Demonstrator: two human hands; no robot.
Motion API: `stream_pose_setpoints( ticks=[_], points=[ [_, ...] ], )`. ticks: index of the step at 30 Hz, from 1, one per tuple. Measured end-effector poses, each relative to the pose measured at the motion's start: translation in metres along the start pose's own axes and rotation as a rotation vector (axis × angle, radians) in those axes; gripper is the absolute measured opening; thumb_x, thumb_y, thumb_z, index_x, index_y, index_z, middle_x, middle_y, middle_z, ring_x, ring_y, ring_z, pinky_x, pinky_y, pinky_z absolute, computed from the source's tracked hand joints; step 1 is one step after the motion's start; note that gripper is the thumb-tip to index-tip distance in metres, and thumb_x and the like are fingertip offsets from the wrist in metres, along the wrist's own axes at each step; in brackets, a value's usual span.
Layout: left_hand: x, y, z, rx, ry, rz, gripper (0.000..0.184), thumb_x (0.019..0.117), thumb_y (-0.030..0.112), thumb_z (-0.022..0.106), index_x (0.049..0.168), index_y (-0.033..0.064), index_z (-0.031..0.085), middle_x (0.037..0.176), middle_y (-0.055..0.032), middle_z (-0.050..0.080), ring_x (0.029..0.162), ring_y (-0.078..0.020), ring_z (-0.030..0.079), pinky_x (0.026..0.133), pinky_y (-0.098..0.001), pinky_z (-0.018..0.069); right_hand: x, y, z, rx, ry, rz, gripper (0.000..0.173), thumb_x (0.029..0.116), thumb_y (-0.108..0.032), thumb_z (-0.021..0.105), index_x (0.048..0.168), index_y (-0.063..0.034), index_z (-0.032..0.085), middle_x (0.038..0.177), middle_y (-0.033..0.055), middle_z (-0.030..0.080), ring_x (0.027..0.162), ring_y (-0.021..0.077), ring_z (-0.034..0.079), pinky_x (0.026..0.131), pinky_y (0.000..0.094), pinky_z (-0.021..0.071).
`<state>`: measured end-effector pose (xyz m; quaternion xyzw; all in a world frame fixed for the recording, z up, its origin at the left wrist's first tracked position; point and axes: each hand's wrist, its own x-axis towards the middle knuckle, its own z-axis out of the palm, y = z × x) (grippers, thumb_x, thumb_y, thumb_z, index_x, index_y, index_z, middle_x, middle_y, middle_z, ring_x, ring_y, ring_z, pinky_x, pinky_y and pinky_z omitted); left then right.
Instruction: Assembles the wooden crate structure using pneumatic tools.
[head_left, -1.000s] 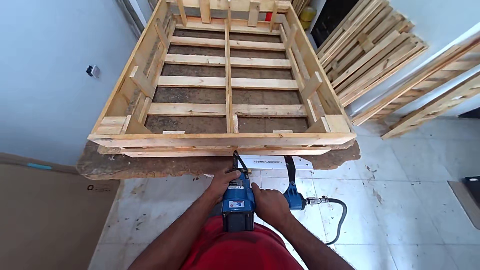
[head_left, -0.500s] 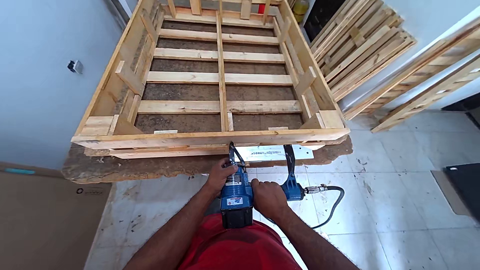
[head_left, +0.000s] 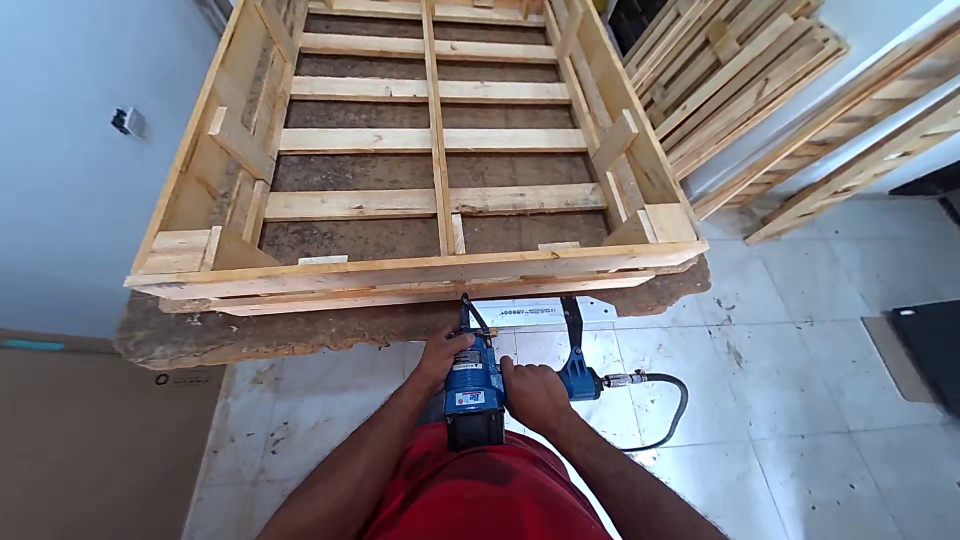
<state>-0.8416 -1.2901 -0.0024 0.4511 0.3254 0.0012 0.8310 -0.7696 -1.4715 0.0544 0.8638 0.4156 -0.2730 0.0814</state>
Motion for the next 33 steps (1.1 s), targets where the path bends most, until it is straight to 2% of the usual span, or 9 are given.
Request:
stream_pose_setpoints(
  ticks=[3, 6, 13, 18, 22, 29, 33],
  points=[
    [0.005, -0.014, -0.006, 0.041, 0.005, 0.0, 0.047, 0.0945, 0.024, 0.066, 0.137, 0.0076, 0.056, 0.102, -0.0175, 0.073, 0.082, -0.0263, 0.073, 0.074, -0.042, 0.0621, 0.01, 0.001, 0.012, 0.006, -0.041, 0.0, 0.036, 0.0946, -0.017, 0.058, 0.128, -0.0063, 0.052, 0.098, 0.0157, 0.071, 0.095, 0.0361, 0.071, 0.081, 0.0533, 0.0547],
    [0.021, -0.024, -0.018, -0.016, -0.026, 0.003, 0.049, 0.0924, 0.02, 0.069, 0.136, 0.0019, 0.056, 0.107, -0.023, 0.071, 0.089, -0.0318, 0.073, 0.08, -0.0477, 0.062, 0.017, 0.0, 0.018, 0.004, -0.021, 0.004, 0.032, 0.0948, -0.015, 0.056, 0.126, -0.0071, 0.053, 0.096, 0.0147, 0.071, 0.093, 0.0351, 0.071, 0.079, 0.0524, 0.0552],
    [0.034, -0.02, -0.017, -0.023, -0.051, 0.005, 0.052, 0.0904, 0.02, 0.07, 0.137, 0.0021, 0.055, 0.108, -0.023, 0.071, 0.09, -0.0322, 0.073, 0.08, -0.0482, 0.0621, 0.029, 0.004, 0.019, -0.003, -0.005, 0.03, 0.029, 0.0955, -0.015, 0.055, 0.123, -0.0077, 0.054, 0.094, 0.0136, 0.071, 0.092, 0.0338, 0.072, 0.078, 0.0511, 0.0553],
    [0.037, -0.025, -0.02, 0.018, -0.032, -0.018, 0.056, 0.0876, 0.017, 0.073, 0.138, 0.0028, 0.053, 0.109, -0.0234, 0.07, 0.091, -0.0333, 0.073, 0.081, -0.0489, 0.0623, 0.03, 0.0, 0.024, 0.036, -0.043, 0.069, 0.023, 0.0974, -0.011, 0.05, 0.119, -0.0045, 0.057, 0.1, 0.0164, 0.071, 0.098, 0.0362, 0.071, 0.085, 0.054, 0.0547],
    [0.034, -0.019, -0.016, 0.102, -0.028, -0.05, 0.056, 0.0889, 0.022, 0.073, 0.137, 0.0011, 0.054, 0.108, -0.0229, 0.071, 0.09, -0.0325, 0.073, 0.079, -0.0476, 0.0625, 0.028, 0.0, 0.023, 0.107, -0.077, 0.068, 0.035, 0.0958, -0.01, 0.054, 0.13, -0.0049, 0.053, 0.104, 0.0195, 0.071, 0.1, 0.0403, 0.07, 0.087, 0.0579, 0.054],
    [0.029, -0.038, 0.064, 0.143, -0.146, -0.043, 0.063, 0.0836, 0.02, 0.072, 0.137, -0.004, 0.05, 0.108, -0.0253, 0.07, 0.091, -0.0338, 0.074, 0.079, -0.0477, 0.064, -0.041, 0.064, 0.041, 0.186, 0.093, 0.105, 0.067, 0.0834, -0.009, 0.069, 0.146, -0.0089, 0.047, 0.103, 0.0182, 0.07, 0.097, 0.0384, 0.069, 0.086, 0.0569, 0.0538],
    [0.025, -0.042, 0.13, 0.148, -0.259, -0.044, 0.062, 0.0839, 0.019, 0.073, 0.136, -0.0039, 0.05, 0.107, -0.0248, 0.069, 0.09, -0.0329, 0.073, 0.079, -0.0472, 0.0637, -0.089, 0.108, 0.036, 0.199, 0.129, 0.185, 0.067, 0.0839, -0.012, 0.068, 0.147, -0.0099, 0.047, 0.105, 0.018, 0.07, 0.099, 0.0384, 0.069, 0.088, 0.0568, 0.0529]
  ],
)
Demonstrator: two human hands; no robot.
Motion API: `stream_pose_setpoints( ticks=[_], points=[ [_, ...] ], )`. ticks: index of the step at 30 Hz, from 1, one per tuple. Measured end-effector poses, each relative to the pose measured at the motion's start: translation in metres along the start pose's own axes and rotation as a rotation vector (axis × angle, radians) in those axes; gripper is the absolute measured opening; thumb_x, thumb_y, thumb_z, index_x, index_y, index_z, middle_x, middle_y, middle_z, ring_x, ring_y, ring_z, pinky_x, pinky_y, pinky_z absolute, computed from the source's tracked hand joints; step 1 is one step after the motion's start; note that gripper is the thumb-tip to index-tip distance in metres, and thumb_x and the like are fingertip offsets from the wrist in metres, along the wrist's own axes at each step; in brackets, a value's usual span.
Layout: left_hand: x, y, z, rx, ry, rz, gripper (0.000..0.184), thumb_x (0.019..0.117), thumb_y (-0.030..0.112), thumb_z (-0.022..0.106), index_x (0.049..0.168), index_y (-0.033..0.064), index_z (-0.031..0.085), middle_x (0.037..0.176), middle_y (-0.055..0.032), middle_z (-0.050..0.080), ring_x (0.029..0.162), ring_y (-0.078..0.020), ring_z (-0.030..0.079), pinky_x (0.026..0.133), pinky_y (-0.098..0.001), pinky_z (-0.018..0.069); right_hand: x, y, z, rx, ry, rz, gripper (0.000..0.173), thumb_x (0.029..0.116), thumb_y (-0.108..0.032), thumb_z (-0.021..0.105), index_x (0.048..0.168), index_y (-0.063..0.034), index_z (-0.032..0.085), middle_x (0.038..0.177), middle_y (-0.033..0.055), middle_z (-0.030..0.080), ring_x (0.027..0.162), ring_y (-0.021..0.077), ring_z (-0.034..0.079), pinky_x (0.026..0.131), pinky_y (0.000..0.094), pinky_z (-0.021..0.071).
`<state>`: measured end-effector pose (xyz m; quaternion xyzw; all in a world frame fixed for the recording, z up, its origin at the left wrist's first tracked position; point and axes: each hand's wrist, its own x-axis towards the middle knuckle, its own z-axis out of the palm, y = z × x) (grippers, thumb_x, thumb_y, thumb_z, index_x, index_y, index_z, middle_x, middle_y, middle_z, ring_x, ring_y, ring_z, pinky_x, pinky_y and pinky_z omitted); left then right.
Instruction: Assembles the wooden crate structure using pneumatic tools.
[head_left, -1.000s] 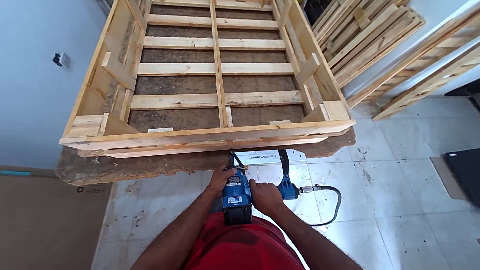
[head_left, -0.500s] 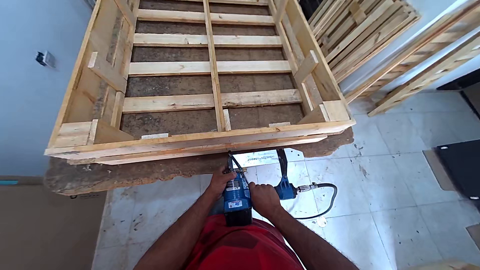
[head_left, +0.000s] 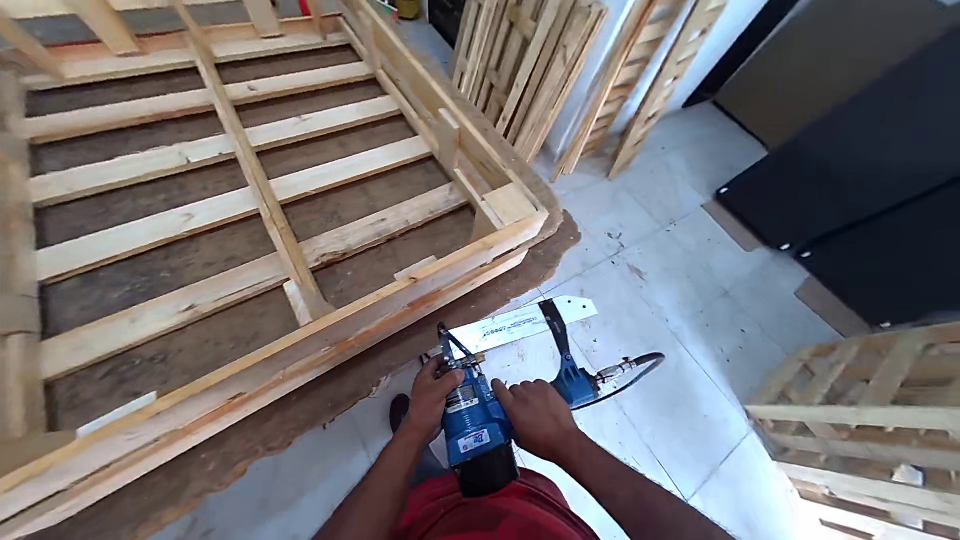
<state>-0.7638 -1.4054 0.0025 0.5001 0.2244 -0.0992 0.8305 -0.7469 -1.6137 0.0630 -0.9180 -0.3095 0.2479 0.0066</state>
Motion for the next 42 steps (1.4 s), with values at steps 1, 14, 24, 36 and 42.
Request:
stream_pose_setpoints(
  ticks=[1, 14, 24, 36, 42],
  points=[
    [0.005, 0.005, 0.016, 0.002, -0.022, 0.006, 0.063, 0.0829, 0.02, 0.074, 0.136, -0.0034, 0.05, 0.107, -0.0244, 0.069, 0.09, -0.0327, 0.073, 0.079, -0.0472, 0.0634, -0.006, 0.013, -0.006, -0.012, 0.035, 0.011, 0.065, 0.0833, -0.013, 0.069, 0.145, -0.01, 0.049, 0.104, 0.0174, 0.071, 0.098, 0.0379, 0.069, 0.086, 0.0562, 0.0534],
    [0.095, 0.06, 0.14, -0.035, -0.11, 0.044, 0.066, 0.0817, 0.021, 0.077, 0.138, 0.0036, 0.049, 0.109, -0.0203, 0.069, 0.09, -0.0305, 0.072, 0.078, -0.0472, 0.0624, 0.021, 0.158, -0.073, -0.294, 0.485, -0.105, 0.043, 0.0739, -0.029, 0.073, 0.114, -0.0129, 0.067, 0.067, 0.0015, 0.064, 0.064, 0.0213, 0.067, 0.059, 0.04, 0.0541],
    [0.105, 0.046, 0.178, -0.054, 0.037, 0.102, 0.067, 0.0797, 0.022, 0.079, 0.137, 0.0034, 0.05, 0.111, -0.0195, 0.07, 0.093, -0.0301, 0.073, 0.081, -0.0473, 0.0632, 0.034, 0.215, -0.091, -0.344, 0.48, -0.268, 0.042, 0.0772, -0.025, 0.071, 0.116, -0.0115, 0.065, 0.068, 0.0027, 0.063, 0.064, 0.0224, 0.066, 0.059, 0.0395, 0.0546],
    [0.097, 0.044, 0.196, -0.067, 0.206, 0.176, 0.06, 0.0794, 0.02, 0.077, 0.132, 0.002, 0.053, 0.105, -0.0205, 0.069, 0.087, -0.0303, 0.072, 0.076, -0.0467, 0.0631, 0.046, 0.228, -0.094, -0.264, 0.416, -0.339, 0.038, 0.0767, -0.02, 0.074, 0.113, -0.0125, 0.066, 0.07, 0.0024, 0.066, 0.067, 0.022, 0.069, 0.063, 0.0397, 0.0563],
    [0.101, 0.036, 0.197, -0.024, 0.178, 0.206, 0.065, 0.0799, 0.021, 0.08, 0.136, 0.0039, 0.051, 0.109, -0.0165, 0.069, 0.091, -0.0268, 0.071, 0.08, -0.0461, 0.0624, 0.04, 0.229, -0.099, -0.201, 0.372, -0.297, 0.037, 0.0743, -0.022, 0.078, 0.108, -0.0091, 0.069, 0.077, 0.0087, 0.071, 0.073, 0.0305, 0.072, 0.067, 0.0502, 0.0587]
  ],
)
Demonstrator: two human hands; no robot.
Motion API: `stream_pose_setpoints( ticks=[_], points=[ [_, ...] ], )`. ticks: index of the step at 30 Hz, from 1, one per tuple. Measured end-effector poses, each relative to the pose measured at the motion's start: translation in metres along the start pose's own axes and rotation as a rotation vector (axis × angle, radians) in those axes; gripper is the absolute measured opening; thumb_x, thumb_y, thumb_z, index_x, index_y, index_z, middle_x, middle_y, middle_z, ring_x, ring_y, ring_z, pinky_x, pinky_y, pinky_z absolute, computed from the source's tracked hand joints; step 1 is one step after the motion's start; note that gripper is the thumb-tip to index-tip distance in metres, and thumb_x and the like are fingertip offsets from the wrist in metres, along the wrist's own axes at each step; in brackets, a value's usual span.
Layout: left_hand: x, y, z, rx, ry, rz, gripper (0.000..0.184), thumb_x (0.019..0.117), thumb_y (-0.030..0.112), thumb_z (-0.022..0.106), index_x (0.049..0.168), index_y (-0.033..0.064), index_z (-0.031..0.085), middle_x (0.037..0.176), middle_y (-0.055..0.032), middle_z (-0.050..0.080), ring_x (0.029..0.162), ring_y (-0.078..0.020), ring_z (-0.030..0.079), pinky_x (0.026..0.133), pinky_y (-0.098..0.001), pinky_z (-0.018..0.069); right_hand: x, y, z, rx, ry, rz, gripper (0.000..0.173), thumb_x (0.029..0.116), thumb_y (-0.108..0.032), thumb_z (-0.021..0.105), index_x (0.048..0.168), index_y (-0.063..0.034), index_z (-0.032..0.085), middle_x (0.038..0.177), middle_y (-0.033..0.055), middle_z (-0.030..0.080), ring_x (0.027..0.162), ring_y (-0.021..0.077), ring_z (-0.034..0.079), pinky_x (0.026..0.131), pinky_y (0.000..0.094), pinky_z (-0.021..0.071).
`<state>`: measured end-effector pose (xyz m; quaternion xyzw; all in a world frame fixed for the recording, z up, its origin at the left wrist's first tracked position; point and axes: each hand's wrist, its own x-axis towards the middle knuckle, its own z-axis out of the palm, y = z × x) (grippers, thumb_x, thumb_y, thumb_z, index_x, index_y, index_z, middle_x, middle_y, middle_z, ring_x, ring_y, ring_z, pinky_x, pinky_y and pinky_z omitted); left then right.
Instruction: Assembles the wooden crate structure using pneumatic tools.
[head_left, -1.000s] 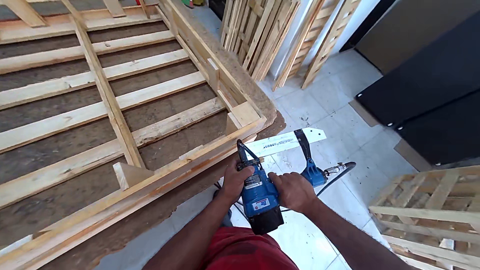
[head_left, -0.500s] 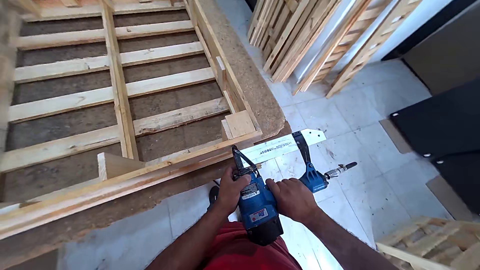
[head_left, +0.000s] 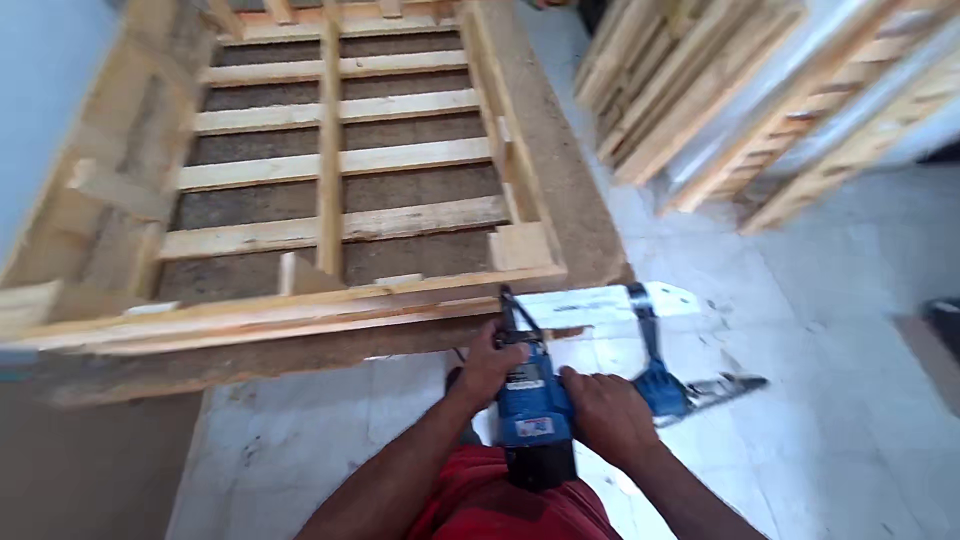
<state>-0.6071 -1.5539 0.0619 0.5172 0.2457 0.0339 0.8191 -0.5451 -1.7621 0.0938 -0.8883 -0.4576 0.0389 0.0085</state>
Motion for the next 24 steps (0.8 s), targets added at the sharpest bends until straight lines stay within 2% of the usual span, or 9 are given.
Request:
stream_pose_setpoints(
  ticks=[2, 6, 9, 11, 13, 15, 19, 21, 24],
  points=[
    [-0.002, 0.0, -0.001, -0.006, -0.007, -0.02, 0.066, 0.0812, 0.018, 0.078, 0.138, 0.0028, 0.05, 0.11, -0.0168, 0.069, 0.092, -0.0267, 0.071, 0.082, -0.0464, 0.062, 0.001, 0.001, 0.005, -0.02, 0.009, -0.017, 0.038, 0.0696, -0.025, 0.081, 0.102, -0.0086, 0.07, 0.075, 0.0096, 0.071, 0.071, 0.0322, 0.072, 0.065, 0.0517, 0.058],
    [0.005, -0.004, -0.004, -0.055, -0.05, -0.052, 0.061, 0.0851, 0.015, 0.075, 0.138, -0.0028, 0.049, 0.111, -0.0206, 0.069, 0.095, -0.0286, 0.072, 0.087, -0.0471, 0.0609, 0.002, 0.006, 0.022, -0.039, 0.034, -0.055, 0.056, 0.0653, -0.019, 0.082, 0.118, -0.0065, 0.067, 0.071, 0.0113, 0.069, 0.066, 0.0339, 0.071, 0.059, 0.0519, 0.0558],
    [0.009, -0.009, -0.005, -0.084, -0.049, -0.024, 0.061, 0.0827, 0.016, 0.075, 0.134, -0.0045, 0.051, 0.11, -0.0198, 0.069, 0.095, -0.0271, 0.071, 0.087, -0.0453, 0.0608, 0.004, 0.011, 0.029, -0.052, 0.039, -0.08, 0.056, 0.0657, -0.017, 0.082, 0.118, -0.0066, 0.066, 0.071, 0.0108, 0.068, 0.066, 0.0333, 0.07, 0.059, 0.0506, 0.0553],
    [0.012, -0.009, -0.008, -0.091, -0.045, -0.007, 0.06, 0.0818, 0.015, 0.076, 0.133, -0.005, 0.051, 0.109, -0.0201, 0.069, 0.094, -0.0273, 0.072, 0.087, -0.0453, 0.061, 0.008, 0.008, 0.033, -0.062, 0.072, -0.082, 0.049, 0.0666, -0.016, 0.08, 0.112, -0.006, 0.067, 0.069, 0.0102, 0.068, 0.065, 0.0326, 0.07, 0.058, 0.0497, 0.0552],
    [0.012, -0.011, -0.015, -0.008, -0.033, -0.005, 0.062, 0.0824, 0.016, 0.075, 0.136, -0.0029, 0.051, 0.112, -0.0194, 0.069, 0.096, -0.0265, 0.071, 0.087, -0.0453, 0.0605, 0.013, -0.001, 0.034, -0.054, 0.095, -0.056, 0.034, 0.0663, -0.015, 0.079, 0.098, -0.0063, 0.069, 0.068, 0.0104, 0.067, 0.064, 0.0335, 0.07, 0.058, 0.0506, 0.0553],
    [0.01, -0.014, -0.016, 0.116, -0.039, -0.01, 0.064, 0.0842, 0.02, 0.075, 0.139, -0.0008, 0.051, 0.114, -0.0183, 0.069, 0.096, -0.0253, 0.07, 0.086, -0.0455, 0.0596, 0.014, -0.008, 0.028, 0.011, 0.012, 0.004, 0.03, 0.071, -0.012, 0.08, 0.099, -0.0061, 0.07, 0.075, 0.0131, 0.07, 0.071, 0.0366, 0.072, 0.064, 0.0548, 0.057],
    [0.023, -0.039, -0.024, 0.172, -0.061, -0.021, 0.067, 0.0818, 0.029, 0.077, 0.139, 0.0046, 0.052, 0.113, -0.0143, 0.07, 0.097, -0.0244, 0.071, 0.084, -0.0447, 0.0614, 0.012, 0.0, 0.052, 0.081, -0.183, 0.073, 0.039, 0.0845, -0.014, 0.071, 0.123, -0.0092, 0.065, 0.087, 0.0128, 0.074, 0.084, 0.0342, 0.073, 0.077, 0.0535, 0.0575],
    [0.025, -0.057, -0.029, 0.112, -0.031, -0.069, 0.067, 0.0804, 0.028, 0.078, 0.137, 0.0033, 0.052, 0.111, -0.0164, 0.069, 0.094, -0.0265, 0.071, 0.082, -0.0454, 0.0616, 0.01, -0.001, 0.059, 0.089, -0.287, 0.072, 0.037, 0.0882, -0.013, 0.066, 0.124, -0.0092, 0.061, 0.09, 0.0126, 0.073, 0.087, 0.0335, 0.072, 0.08, 0.0527, 0.0566],
    [0.027, -0.072, -0.033, 0.055, -0.009, -0.13, 0.063, 0.0819, 0.022, 0.077, 0.136, 0.0016, 0.051, 0.109, -0.019, 0.069, 0.091, -0.0289, 0.072, 0.08, -0.0458, 0.0621, 0.006, -0.003, 0.071, 0.082, -0.295, 0.058, 0.033, 0.0888, -0.011, 0.064, 0.121, -0.009, 0.061, 0.087, 0.0111, 0.072, 0.085, 0.0314, 0.072, 0.077, 0.0505, 0.0569]
  ],
)
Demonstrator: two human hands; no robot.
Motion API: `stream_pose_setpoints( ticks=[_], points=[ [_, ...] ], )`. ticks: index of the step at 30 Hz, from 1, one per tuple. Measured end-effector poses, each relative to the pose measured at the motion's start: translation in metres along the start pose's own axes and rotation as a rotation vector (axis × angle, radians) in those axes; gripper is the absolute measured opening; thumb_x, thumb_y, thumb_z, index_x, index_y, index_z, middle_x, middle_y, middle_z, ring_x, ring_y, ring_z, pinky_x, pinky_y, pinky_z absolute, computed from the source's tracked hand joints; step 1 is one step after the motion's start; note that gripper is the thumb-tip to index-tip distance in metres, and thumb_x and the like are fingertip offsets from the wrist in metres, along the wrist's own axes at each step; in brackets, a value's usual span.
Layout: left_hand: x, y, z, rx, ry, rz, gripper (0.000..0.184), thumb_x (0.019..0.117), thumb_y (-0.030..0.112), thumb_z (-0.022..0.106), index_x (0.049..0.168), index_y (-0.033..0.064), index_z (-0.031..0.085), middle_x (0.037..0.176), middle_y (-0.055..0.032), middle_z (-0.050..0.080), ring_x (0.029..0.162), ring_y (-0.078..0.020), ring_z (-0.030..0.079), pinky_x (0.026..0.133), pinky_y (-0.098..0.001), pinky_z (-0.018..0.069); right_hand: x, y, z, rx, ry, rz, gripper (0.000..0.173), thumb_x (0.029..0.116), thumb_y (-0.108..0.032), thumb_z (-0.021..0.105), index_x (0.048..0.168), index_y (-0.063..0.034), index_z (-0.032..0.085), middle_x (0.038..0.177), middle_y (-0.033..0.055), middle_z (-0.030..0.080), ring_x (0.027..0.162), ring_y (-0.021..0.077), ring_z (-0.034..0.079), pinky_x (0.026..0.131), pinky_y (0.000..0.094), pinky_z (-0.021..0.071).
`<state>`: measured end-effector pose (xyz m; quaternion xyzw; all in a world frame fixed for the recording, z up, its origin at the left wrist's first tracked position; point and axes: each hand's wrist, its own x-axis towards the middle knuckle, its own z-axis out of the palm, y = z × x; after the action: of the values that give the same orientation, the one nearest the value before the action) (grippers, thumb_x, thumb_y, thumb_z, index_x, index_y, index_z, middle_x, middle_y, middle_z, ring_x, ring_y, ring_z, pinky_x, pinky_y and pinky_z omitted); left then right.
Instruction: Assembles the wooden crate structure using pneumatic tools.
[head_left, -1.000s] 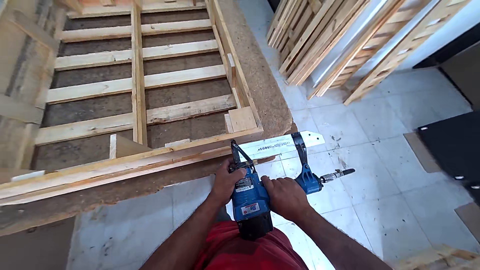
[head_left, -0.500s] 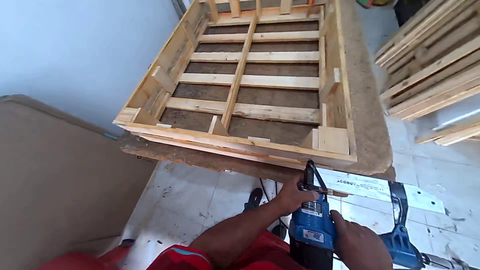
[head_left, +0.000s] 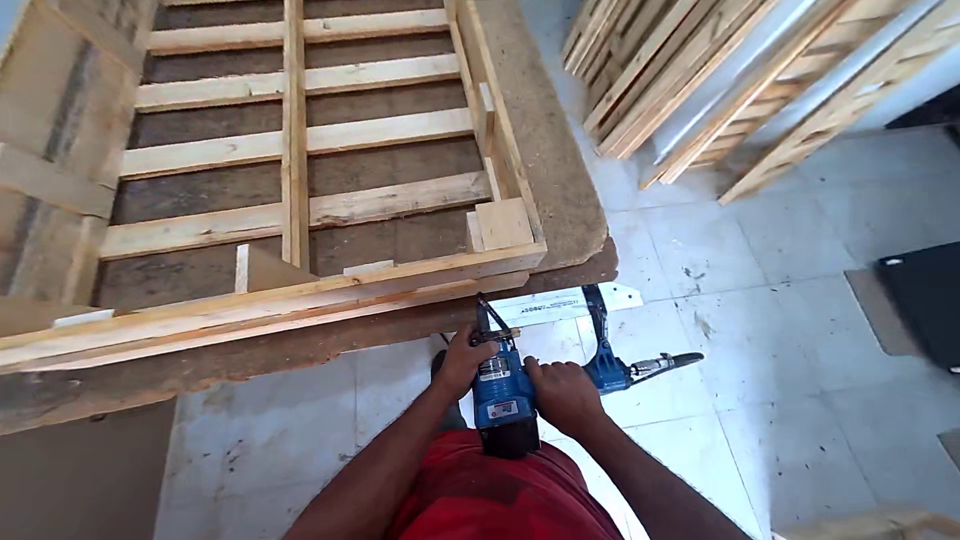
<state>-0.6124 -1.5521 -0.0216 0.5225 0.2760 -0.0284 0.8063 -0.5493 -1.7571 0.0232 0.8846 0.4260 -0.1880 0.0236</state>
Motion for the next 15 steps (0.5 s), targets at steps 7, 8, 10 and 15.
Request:
stream_pose_setpoints(
  ticks=[7, 8, 10, 15],
  points=[
    [0.016, -0.005, -0.002, -0.04, 0.002, -0.068, 0.058, 0.0854, 0.019, 0.073, 0.136, 0.002, 0.051, 0.107, -0.0204, 0.069, 0.089, -0.0298, 0.072, 0.078, -0.0457, 0.0618, 0.014, 0.003, 0.007, 0.007, -0.094, 0.033, 0.031, 0.0923, -0.014, 0.059, 0.123, -0.0097, 0.058, 0.089, 0.0099, 0.072, 0.087, 0.0297, 0.072, 0.079, 0.0488, 0.0561],
    [0.018, -0.006, -0.003, -0.048, 0.004, -0.068, 0.059, 0.085, 0.019, 0.074, 0.136, 0.0017, 0.05, 0.107, -0.0207, 0.07, 0.089, -0.0301, 0.072, 0.078, -0.0459, 0.0619, 0.017, 0.004, 0.008, 0.002, -0.096, 0.03, 0.031, 0.0921, -0.014, 0.059, 0.123, -0.01, 0.058, 0.089, 0.0095, 0.072, 0.087, 0.0294, 0.072, 0.079, 0.0486, 0.0561],
    [0.02, -0.007, -0.005, -0.066, 0.014, -0.069, 0.059, 0.0844, 0.019, 0.074, 0.135, 0.0012, 0.05, 0.107, -0.0205, 0.069, 0.089, -0.0297, 0.071, 0.078, -0.0457, 0.0617, 0.021, 0.004, 0.007, 0.0, -0.115, 0.023, 0.032, 0.0927, -0.014, 0.059, 0.124, -0.0101, 0.057, 0.09, 0.0097, 0.071, 0.088, 0.0294, 0.072, 0.08, 0.0486, 0.0558],
    [0.026, -0.007, -0.009, -0.069, 0.032, -0.068, 0.058, 0.0854, 0.017, 0.073, 0.136, 0.001, 0.05, 0.108, -0.0209, 0.069, 0.09, -0.0302, 0.072, 0.079, -0.0464, 0.0619, 0.028, 0.003, 0.005, 0.001, -0.116, 0.029, 0.032, 0.0928, -0.014, 0.059, 0.124, -0.0101, 0.057, 0.091, 0.0097, 0.072, 0.089, 0.0292, 0.072, 0.08, 0.048, 0.0558]
  ],
)
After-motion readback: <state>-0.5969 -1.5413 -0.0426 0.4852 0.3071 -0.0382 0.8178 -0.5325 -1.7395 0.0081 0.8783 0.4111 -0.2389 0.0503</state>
